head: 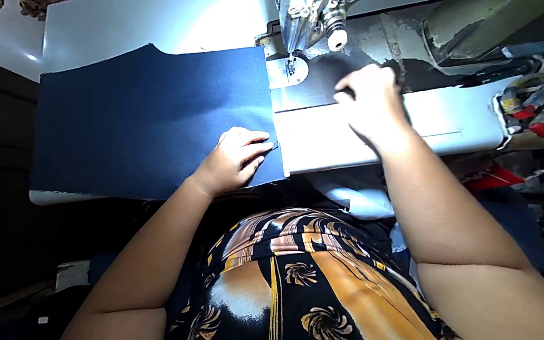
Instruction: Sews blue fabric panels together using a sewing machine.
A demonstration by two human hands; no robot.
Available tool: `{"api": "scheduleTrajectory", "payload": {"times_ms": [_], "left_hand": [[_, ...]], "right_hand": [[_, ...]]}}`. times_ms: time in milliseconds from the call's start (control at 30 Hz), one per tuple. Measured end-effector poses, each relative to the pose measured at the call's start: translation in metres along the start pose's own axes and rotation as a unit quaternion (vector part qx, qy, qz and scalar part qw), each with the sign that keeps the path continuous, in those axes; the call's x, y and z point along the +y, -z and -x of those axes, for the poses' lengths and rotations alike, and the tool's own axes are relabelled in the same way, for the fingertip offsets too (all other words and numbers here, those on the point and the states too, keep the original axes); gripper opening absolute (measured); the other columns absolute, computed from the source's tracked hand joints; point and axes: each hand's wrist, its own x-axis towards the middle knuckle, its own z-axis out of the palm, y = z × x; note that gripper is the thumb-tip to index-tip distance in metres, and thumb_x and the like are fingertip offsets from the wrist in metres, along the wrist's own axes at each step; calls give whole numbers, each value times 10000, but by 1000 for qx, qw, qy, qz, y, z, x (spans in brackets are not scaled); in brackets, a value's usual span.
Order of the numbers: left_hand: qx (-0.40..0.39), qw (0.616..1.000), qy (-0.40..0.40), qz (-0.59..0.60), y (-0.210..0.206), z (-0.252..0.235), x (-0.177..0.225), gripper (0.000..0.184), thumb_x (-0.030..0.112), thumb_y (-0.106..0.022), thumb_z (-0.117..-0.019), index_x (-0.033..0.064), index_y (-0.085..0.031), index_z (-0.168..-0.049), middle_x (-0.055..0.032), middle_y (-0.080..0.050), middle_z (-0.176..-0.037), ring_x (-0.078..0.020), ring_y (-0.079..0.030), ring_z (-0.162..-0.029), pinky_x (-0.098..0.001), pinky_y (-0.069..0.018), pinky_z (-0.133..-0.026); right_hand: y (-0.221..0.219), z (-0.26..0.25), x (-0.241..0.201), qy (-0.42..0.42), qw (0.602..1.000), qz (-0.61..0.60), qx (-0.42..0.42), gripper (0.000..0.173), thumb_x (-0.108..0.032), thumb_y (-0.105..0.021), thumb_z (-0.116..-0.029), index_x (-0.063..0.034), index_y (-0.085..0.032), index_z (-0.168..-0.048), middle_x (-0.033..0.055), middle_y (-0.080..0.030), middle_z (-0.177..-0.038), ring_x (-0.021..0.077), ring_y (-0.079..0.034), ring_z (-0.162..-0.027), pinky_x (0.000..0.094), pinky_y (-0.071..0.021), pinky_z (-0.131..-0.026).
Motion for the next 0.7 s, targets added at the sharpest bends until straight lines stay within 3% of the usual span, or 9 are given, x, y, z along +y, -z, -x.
{"api": "scheduleTrajectory", "payload": {"times_ms": [133,233,300,367,433,500,600,667,700], "left_hand": [[-9,1000,21,-9,0,-19,-6,331,198,-547,-1002,118,-740,-1259,-85,-654,-1367,-280,-569,-1278,-507,-411,-1082],[-13,999,45,-14,-1,-24,-2,328,199,-544,-1004,119,-737,-1257,-73,-643,-1380,-271,-553,-1288,-502,-392,-1094],[-6,999,47,-20,-2,-22,-1,327,197,-543,-1007,116,-737,-1259,-69,-641,-1385,-267,-556,-1279,-481,-394,-1096],[0,999,45,-24,-4,-20,-1,334,195,-539,-1008,117,-736,-1266,-69,-641,-1393,-261,-562,-1279,-466,-399,-1097],[6,999,41,-22,-5,-19,-1,333,181,-539,-1005,114,-740,-1263,-77,-645,-1390,-261,-570,-1276,-462,-402,-1102],[11,999,40,-21,-5,-19,-2,335,177,-538,-1004,114,-738,-1265,-80,-646,-1389,-260,-571,-1277,-459,-403,-1107],[14,999,35,-15,-6,-20,-4,335,191,-537,-1008,112,-737,-1265,-89,-649,-1381,-258,-572,-1279,-442,-411,-1111],[9,999,38,-9,-4,-21,-4,341,195,-535,-1004,104,-737,-1263,-91,-648,-1382,-257,-570,-1286,-429,-413,-1113],[1,999,42,-6,-3,-22,-4,346,197,-533,-1003,102,-732,-1270,-90,-644,-1386,-258,-563,-1292,-428,-408,-1116]], "right_hand": [[12,-18,-5,13,1000,-6,10,327,-111,-532,-1014,-30,-663,-1303,242,-657,-1268,433,-571,-1263,571,-382,-1114],[7,-50,-15,48,998,-27,-24,407,-95,-464,-1031,-77,-613,-1409,202,-642,-1363,384,-543,-1344,517,-347,-1173],[-5,-71,-12,57,996,-63,-22,387,-168,-457,-1054,-107,-640,-1390,160,-599,-1436,337,-464,-1428,489,-323,-1201],[-17,-87,-7,75,996,-38,-36,409,-222,-430,-1070,-155,-632,-1419,103,-529,-1539,317,-348,-1520,561,-233,-1233],[-25,-92,-6,-30,999,6,-19,456,-283,-382,-1093,-144,-537,-1499,99,-409,-1630,340,-232,-1567,709,-103,-1208],[-29,-102,7,-147,989,16,23,547,-348,-380,-1071,-126,-437,-1568,106,-303,-1685,350,-134,-1591,744,-1,-1198],[-24,-95,10,-132,991,13,24,550,-300,-365,-1066,-153,-385,-1596,97,-245,-1706,331,-110,-1598,708,-40,-1219],[-17,-80,-1,-61,998,-23,25,502,-220,-414,-1059,-177,-462,-1557,125,-331,-1663,357,-190,-1573,656,-147,-1222],[-16,-71,-8,-30,999,-25,30,458,-177,-432,-1047,-136,-544,-1490,174,-433,-1586,396,-300,-1519,632,-268,-1180]]}}
